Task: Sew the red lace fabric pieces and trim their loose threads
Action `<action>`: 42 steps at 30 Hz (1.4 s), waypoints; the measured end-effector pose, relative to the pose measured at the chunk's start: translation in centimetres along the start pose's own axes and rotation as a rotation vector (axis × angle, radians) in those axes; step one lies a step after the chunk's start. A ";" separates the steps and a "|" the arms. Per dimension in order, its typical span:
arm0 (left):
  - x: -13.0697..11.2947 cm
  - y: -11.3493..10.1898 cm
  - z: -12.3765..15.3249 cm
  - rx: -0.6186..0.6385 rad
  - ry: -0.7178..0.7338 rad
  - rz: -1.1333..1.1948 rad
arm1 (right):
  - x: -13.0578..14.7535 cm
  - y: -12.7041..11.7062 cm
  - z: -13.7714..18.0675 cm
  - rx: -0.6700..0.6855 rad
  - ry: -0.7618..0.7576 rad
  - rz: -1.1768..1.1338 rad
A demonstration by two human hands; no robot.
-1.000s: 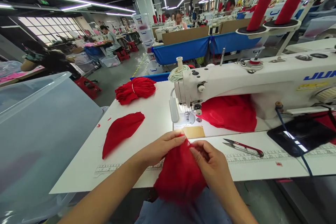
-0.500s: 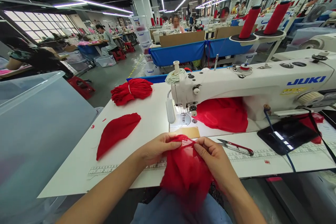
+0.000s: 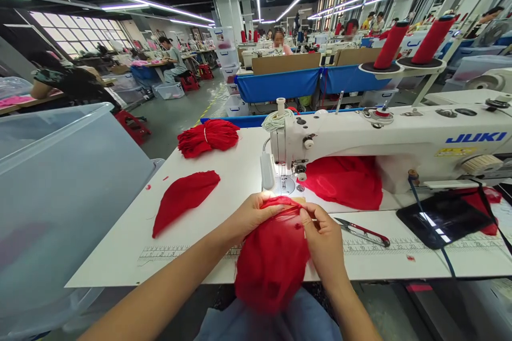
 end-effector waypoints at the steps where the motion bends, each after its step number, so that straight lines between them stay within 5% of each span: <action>1: 0.0 0.1 0.2 -0.069 0.016 -0.044 | -0.1 -0.1 0.3 -0.048 -0.027 0.037; 4: 0.0 1.0 1.2 -0.299 -0.018 -0.023 | -0.6 0.3 2.6 -0.026 -0.128 0.184; 7: -0.5 2.9 3.0 -0.233 -0.116 0.215 | -1.0 1.3 5.0 0.267 -0.202 0.198; 11: -1.4 3.7 4.4 -0.036 -0.035 0.066 | -0.5 0.9 4.1 0.118 0.052 -0.063; 15: -0.5 1.1 3.1 -0.352 0.020 -0.214 | -0.3 0.0 1.4 0.007 0.420 -0.519; 17: 0.2 0.1 2.1 -0.256 -0.061 -0.138 | -0.5 0.0 0.9 -0.048 0.491 -0.586; 20: 0.7 -0.2 0.9 -0.058 -0.081 0.035 | -0.7 0.5 1.0 -0.007 0.498 -0.608; 26: 1.2 -0.1 -0.4 -0.183 0.027 0.194 | 1.1 1.3 0.6 -0.059 0.432 -0.617; 36: 1.3 -0.6 -0.6 -0.156 0.043 0.202 | 0.9 1.4 -0.3 -0.101 0.333 -0.592; 42: 1.1 -0.2 0.5 -0.179 0.065 0.013 | 1.8 -0.2 0.1 -0.204 0.457 -0.688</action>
Point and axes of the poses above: each hand's wrist, its own z-axis away from the middle knuckle, its own y-axis out of the palm, x = y × z, the point moved 1 cm from there along -z, towards the middle knuckle, and after that the axes turned 4 degrees about x, right-handed, at the moved point
